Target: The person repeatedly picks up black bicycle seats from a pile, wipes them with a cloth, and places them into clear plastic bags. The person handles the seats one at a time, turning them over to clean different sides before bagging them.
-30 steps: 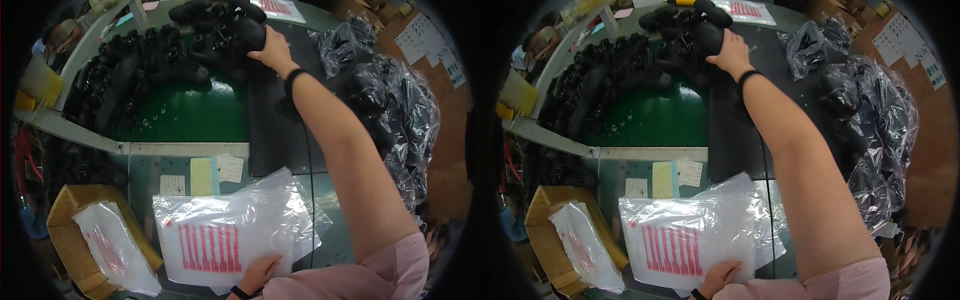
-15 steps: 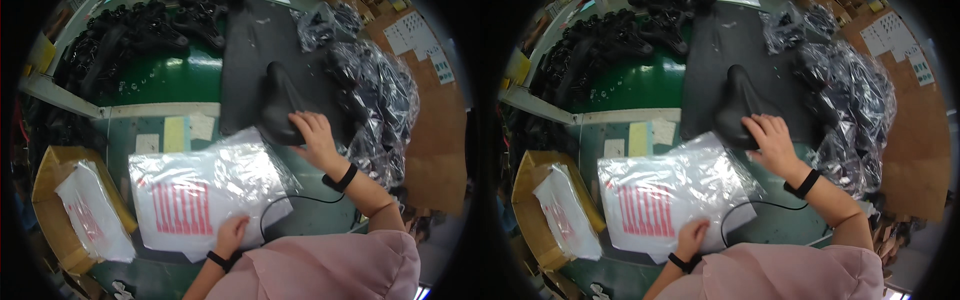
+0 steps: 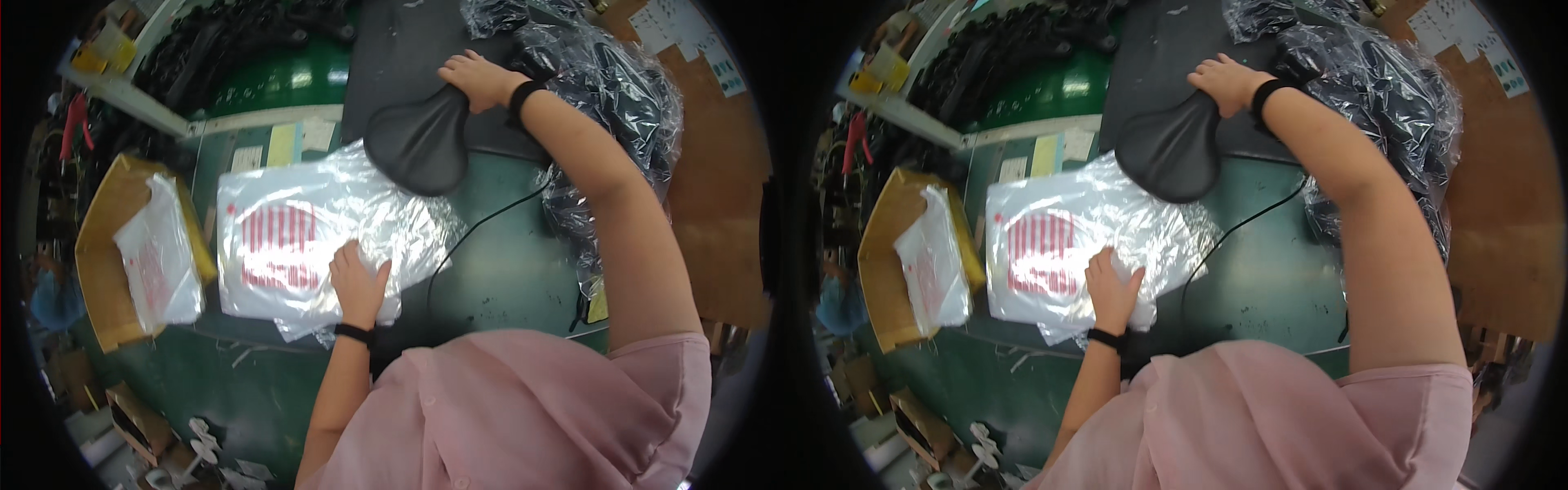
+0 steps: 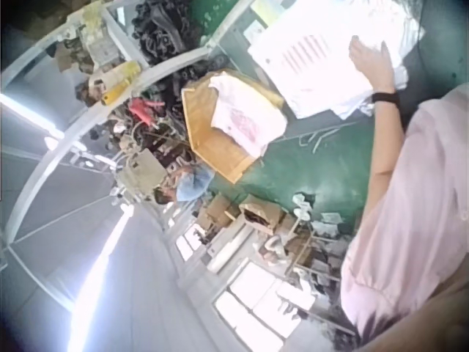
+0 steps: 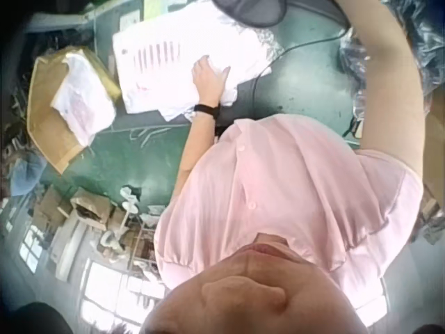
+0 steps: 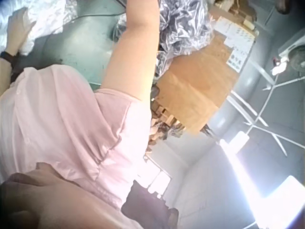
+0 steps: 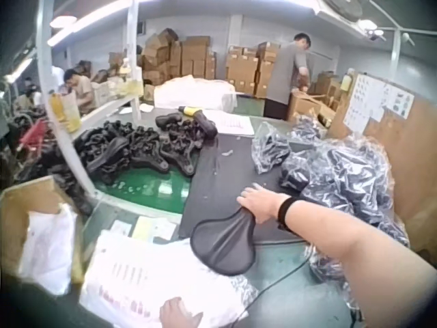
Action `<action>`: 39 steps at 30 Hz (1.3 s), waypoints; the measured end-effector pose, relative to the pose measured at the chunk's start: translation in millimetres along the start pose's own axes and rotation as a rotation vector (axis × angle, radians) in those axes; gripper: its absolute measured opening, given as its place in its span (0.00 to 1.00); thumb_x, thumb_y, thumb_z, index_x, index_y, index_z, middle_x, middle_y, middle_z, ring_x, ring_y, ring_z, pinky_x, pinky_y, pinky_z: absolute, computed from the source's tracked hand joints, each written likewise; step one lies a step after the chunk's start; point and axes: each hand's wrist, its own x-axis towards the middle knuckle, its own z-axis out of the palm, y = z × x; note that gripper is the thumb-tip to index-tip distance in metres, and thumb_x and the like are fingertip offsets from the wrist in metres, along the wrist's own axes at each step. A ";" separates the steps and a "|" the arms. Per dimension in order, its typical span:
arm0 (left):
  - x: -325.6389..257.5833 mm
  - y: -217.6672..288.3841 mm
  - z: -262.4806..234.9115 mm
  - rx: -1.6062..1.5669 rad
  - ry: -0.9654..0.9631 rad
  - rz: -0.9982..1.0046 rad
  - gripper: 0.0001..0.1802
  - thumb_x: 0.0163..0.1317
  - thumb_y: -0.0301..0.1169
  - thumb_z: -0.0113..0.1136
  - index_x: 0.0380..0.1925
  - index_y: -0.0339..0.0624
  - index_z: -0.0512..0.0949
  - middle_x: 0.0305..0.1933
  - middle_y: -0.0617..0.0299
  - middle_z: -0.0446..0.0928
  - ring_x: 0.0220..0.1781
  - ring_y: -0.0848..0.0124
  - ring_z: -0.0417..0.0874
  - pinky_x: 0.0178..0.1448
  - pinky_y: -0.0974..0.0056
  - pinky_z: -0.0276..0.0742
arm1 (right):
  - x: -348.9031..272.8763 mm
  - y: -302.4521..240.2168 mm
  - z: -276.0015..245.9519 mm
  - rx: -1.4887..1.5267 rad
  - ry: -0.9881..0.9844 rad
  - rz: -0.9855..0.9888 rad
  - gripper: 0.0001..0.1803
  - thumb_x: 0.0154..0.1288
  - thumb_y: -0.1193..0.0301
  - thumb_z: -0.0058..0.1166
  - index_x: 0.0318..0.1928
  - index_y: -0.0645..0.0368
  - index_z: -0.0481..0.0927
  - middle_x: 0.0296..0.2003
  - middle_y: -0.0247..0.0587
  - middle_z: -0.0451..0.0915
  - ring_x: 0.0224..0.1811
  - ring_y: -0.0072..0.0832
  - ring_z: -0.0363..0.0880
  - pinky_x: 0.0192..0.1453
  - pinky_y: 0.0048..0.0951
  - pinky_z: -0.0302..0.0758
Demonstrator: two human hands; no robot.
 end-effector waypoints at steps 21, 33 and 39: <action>9.6 -37.7 -26.9 -0.692 -0.043 -0.254 0.15 0.69 0.34 0.51 0.27 0.36 0.77 0.20 0.69 0.70 0.23 0.79 0.67 0.28 0.70 0.62 | -260.9 -236.6 37.1 2.308 0.227 0.765 0.41 0.55 0.68 0.66 0.64 0.69 0.59 0.46 0.48 0.76 0.40 0.32 0.81 0.36 0.30 0.82; 14.9 -74.7 -36.1 -0.888 0.068 -0.548 0.05 0.62 0.28 0.58 0.29 0.37 0.77 0.22 0.65 0.76 0.21 0.79 0.74 0.23 0.74 0.68 | -134.1 -297.2 -18.9 1.252 0.235 0.359 0.33 0.49 0.66 0.68 0.52 0.61 0.64 0.39 0.56 0.79 0.44 0.51 0.79 0.46 0.43 0.75; 23.8 -60.1 -113.4 -1.052 0.363 -0.363 0.08 0.68 0.33 0.55 0.35 0.40 0.76 0.18 0.73 0.64 0.16 0.82 0.63 0.20 0.74 0.59 | -121.0 -312.0 -6.2 0.983 0.203 0.205 0.31 0.49 0.67 0.67 0.50 0.60 0.64 0.35 0.52 0.76 0.41 0.50 0.79 0.41 0.45 0.76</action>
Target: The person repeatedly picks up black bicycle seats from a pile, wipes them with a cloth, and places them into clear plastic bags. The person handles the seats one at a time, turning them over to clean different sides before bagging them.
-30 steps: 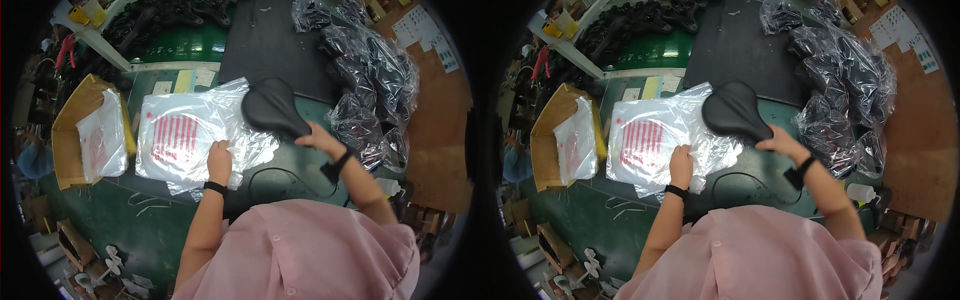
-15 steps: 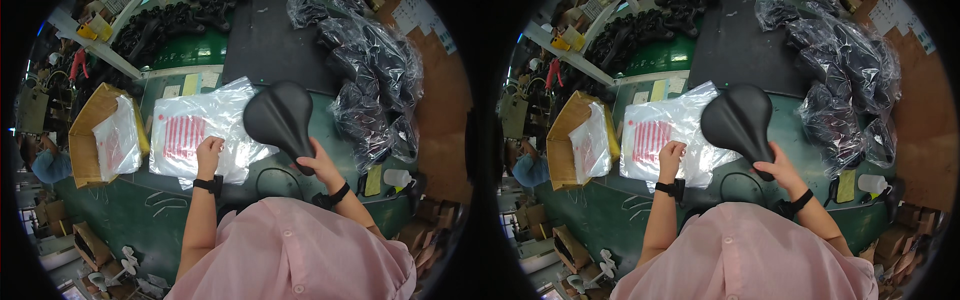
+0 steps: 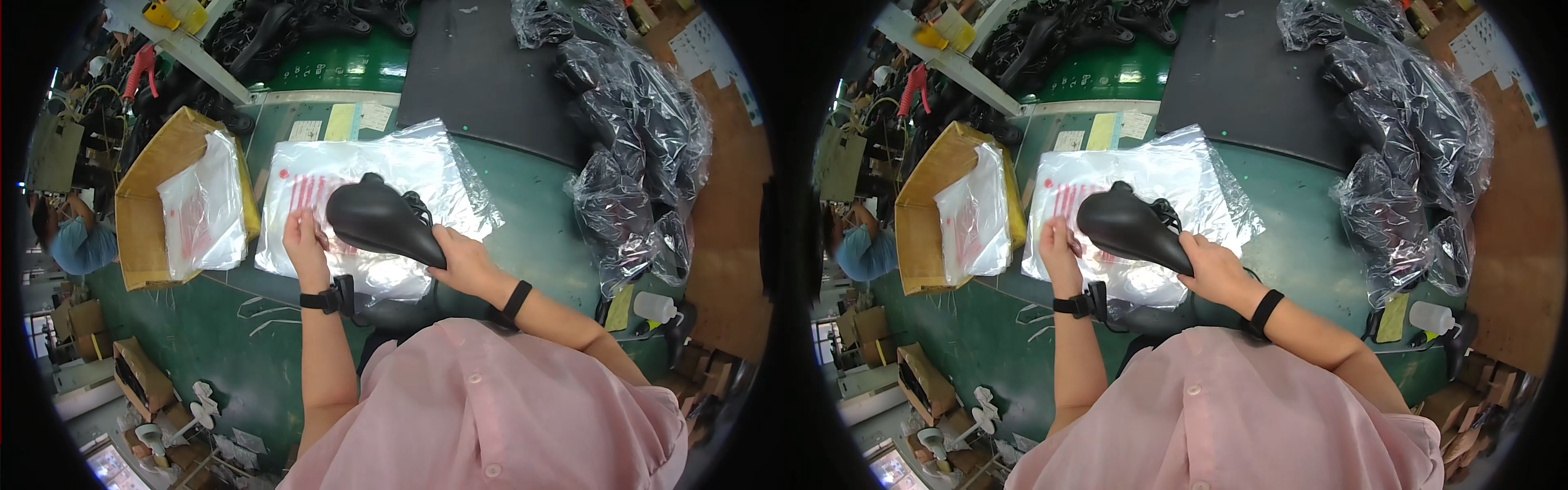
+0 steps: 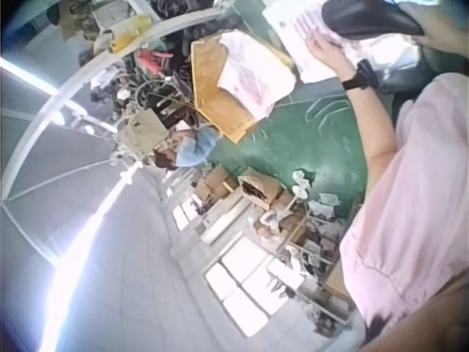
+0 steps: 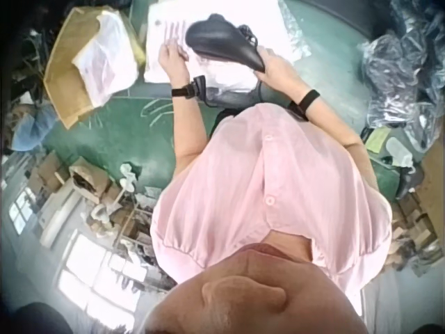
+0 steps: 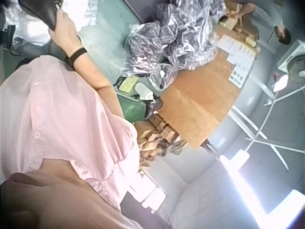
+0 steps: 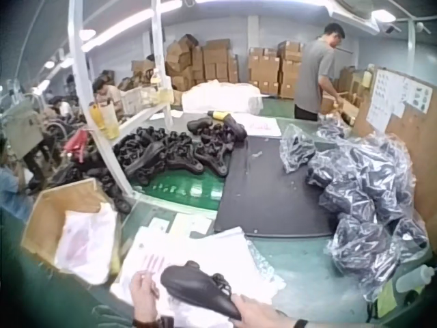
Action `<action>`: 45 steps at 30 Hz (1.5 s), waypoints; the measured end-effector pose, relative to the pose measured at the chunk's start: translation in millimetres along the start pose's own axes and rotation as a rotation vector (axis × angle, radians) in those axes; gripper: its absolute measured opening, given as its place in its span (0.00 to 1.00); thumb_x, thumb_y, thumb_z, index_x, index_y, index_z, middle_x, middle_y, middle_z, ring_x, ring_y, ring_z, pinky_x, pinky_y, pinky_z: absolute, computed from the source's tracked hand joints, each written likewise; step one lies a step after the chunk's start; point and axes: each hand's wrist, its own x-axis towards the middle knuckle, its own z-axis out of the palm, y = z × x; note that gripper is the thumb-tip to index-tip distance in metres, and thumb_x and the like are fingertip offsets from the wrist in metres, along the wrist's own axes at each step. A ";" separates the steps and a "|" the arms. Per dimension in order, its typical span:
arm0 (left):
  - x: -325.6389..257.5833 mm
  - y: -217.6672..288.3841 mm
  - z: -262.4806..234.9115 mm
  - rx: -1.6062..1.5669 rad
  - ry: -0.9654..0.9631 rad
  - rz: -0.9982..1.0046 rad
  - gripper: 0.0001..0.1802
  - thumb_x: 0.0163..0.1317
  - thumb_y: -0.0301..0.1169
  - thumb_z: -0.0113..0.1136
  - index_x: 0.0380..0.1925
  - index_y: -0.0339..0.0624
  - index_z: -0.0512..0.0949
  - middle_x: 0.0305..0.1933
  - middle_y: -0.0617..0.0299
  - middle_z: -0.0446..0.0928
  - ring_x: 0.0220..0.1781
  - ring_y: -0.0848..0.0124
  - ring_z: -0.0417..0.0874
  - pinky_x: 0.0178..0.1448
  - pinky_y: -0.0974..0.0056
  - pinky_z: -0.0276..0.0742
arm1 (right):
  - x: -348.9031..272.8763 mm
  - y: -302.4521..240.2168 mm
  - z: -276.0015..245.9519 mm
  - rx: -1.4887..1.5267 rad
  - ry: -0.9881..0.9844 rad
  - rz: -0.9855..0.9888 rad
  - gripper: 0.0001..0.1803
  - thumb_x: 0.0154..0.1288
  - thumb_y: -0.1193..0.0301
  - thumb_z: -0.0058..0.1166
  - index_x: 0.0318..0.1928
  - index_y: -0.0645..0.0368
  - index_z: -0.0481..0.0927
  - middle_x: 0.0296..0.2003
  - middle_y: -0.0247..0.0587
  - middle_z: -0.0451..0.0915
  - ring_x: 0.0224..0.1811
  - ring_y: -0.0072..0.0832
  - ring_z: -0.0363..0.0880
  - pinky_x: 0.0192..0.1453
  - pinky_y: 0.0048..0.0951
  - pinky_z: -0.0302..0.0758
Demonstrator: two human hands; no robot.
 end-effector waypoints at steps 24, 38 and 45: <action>-78.7 8.5 85.7 0.485 -1.254 0.113 0.25 0.61 0.30 0.60 0.60 0.44 0.72 0.42 0.58 0.82 0.44 0.60 0.82 0.49 0.60 0.76 | 49.3 107.4 -163.1 1.842 0.809 0.177 0.24 0.71 0.55 0.47 0.55 0.61 0.71 0.49 0.45 0.78 0.48 0.36 0.80 0.51 0.36 0.80; -2.0 -85.2 33.1 0.710 -0.891 0.181 0.19 0.57 0.28 0.62 0.50 0.45 0.76 0.47 0.56 0.78 0.50 0.56 0.78 0.53 0.55 0.74 | 535.2 170.0 -72.8 -0.575 0.542 0.336 0.49 0.49 0.52 0.68 0.62 0.71 0.61 0.49 0.56 0.76 0.56 0.47 0.73 0.58 0.40 0.73; -6.6 -98.2 27.8 0.666 -0.845 0.201 0.17 0.58 0.29 0.61 0.49 0.46 0.77 0.46 0.57 0.78 0.47 0.58 0.79 0.51 0.57 0.75 | 513.4 184.1 -100.7 -0.244 0.482 0.282 0.35 0.49 0.60 0.69 0.52 0.69 0.71 0.42 0.53 0.79 0.48 0.46 0.78 0.53 0.38 0.76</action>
